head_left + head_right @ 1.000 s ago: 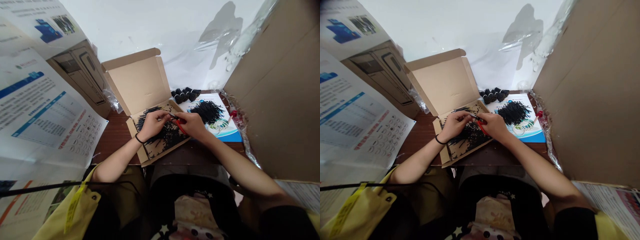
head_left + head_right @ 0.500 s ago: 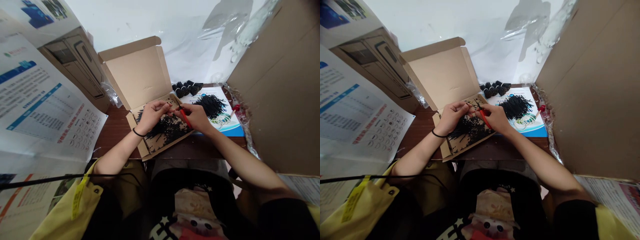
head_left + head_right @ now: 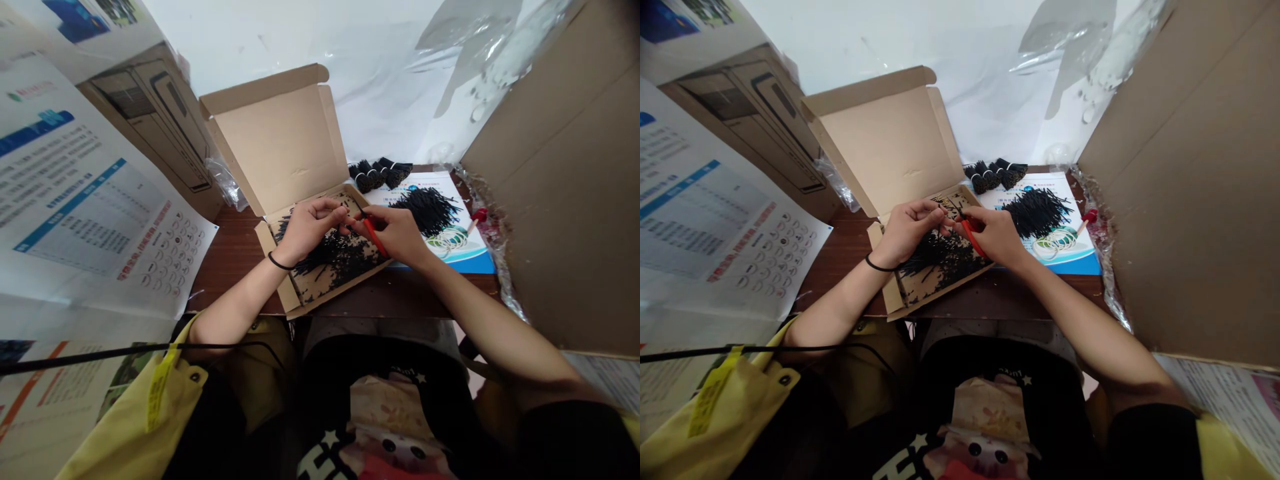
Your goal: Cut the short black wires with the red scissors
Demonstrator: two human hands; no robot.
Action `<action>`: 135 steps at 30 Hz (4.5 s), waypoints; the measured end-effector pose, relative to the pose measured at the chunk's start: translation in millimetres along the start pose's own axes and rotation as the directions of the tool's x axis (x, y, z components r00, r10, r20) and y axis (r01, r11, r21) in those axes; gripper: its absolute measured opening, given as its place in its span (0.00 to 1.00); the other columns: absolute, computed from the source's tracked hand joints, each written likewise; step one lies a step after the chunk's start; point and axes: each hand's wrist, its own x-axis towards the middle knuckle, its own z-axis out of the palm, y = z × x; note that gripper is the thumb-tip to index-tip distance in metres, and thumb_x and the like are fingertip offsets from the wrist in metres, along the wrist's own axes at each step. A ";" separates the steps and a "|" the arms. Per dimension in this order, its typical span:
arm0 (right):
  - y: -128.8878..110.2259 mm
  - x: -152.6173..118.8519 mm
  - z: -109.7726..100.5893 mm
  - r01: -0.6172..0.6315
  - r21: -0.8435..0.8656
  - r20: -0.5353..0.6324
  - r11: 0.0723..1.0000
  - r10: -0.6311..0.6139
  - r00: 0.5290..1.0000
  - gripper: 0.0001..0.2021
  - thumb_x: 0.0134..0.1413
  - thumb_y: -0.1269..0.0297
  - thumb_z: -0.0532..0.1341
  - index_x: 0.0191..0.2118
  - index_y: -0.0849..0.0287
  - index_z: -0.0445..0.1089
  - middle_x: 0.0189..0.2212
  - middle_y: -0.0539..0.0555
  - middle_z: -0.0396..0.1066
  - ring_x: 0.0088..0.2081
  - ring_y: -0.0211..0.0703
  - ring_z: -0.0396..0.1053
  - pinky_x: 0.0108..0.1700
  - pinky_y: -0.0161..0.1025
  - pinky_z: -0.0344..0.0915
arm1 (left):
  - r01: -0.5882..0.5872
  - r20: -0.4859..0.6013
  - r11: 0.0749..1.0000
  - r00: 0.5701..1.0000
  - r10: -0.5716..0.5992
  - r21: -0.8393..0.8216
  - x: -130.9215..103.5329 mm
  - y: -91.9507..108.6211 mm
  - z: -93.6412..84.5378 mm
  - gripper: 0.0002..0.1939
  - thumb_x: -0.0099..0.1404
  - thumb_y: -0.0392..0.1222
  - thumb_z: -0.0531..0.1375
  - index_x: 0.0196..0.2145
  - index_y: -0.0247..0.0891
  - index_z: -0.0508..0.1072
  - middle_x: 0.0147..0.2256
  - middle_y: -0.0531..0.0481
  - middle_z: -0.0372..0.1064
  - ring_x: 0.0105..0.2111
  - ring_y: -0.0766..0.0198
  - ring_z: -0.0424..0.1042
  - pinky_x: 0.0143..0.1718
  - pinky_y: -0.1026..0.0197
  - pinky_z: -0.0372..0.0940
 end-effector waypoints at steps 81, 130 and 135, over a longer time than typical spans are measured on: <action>11.9 0.4 -2.2 0.143 -0.362 -0.012 0.921 -0.158 0.987 0.14 0.52 0.56 0.59 0.40 0.57 0.77 0.21 0.50 0.70 0.22 0.34 0.61 0.27 0.34 0.53 | -0.170 -0.093 0.883 0.968 0.233 0.437 1.7 -9.5 1.3 0.10 0.60 0.46 0.61 0.33 0.38 0.79 0.35 0.47 0.77 0.35 0.62 0.75 0.39 0.60 0.68; 6.3 -0.6 -1.7 0.065 -0.390 -0.107 0.919 -0.116 0.987 0.15 0.54 0.54 0.59 0.41 0.56 0.76 0.27 0.52 0.75 0.26 0.37 0.67 0.29 0.35 0.55 | -0.163 -0.098 0.914 0.972 0.214 0.372 0.6 -8.9 3.3 0.12 0.62 0.48 0.60 0.36 0.38 0.78 0.33 0.48 0.77 0.34 0.64 0.75 0.37 0.62 0.70; 6.9 -1.0 -1.0 0.104 -0.346 -0.088 0.932 -0.143 0.986 0.15 0.52 0.53 0.60 0.41 0.54 0.76 0.30 0.52 0.76 0.29 0.39 0.70 0.33 0.35 0.59 | -0.165 -0.106 0.910 0.970 0.220 0.380 1.1 -8.6 2.4 0.12 0.62 0.48 0.60 0.35 0.38 0.78 0.32 0.48 0.77 0.33 0.65 0.75 0.36 0.63 0.69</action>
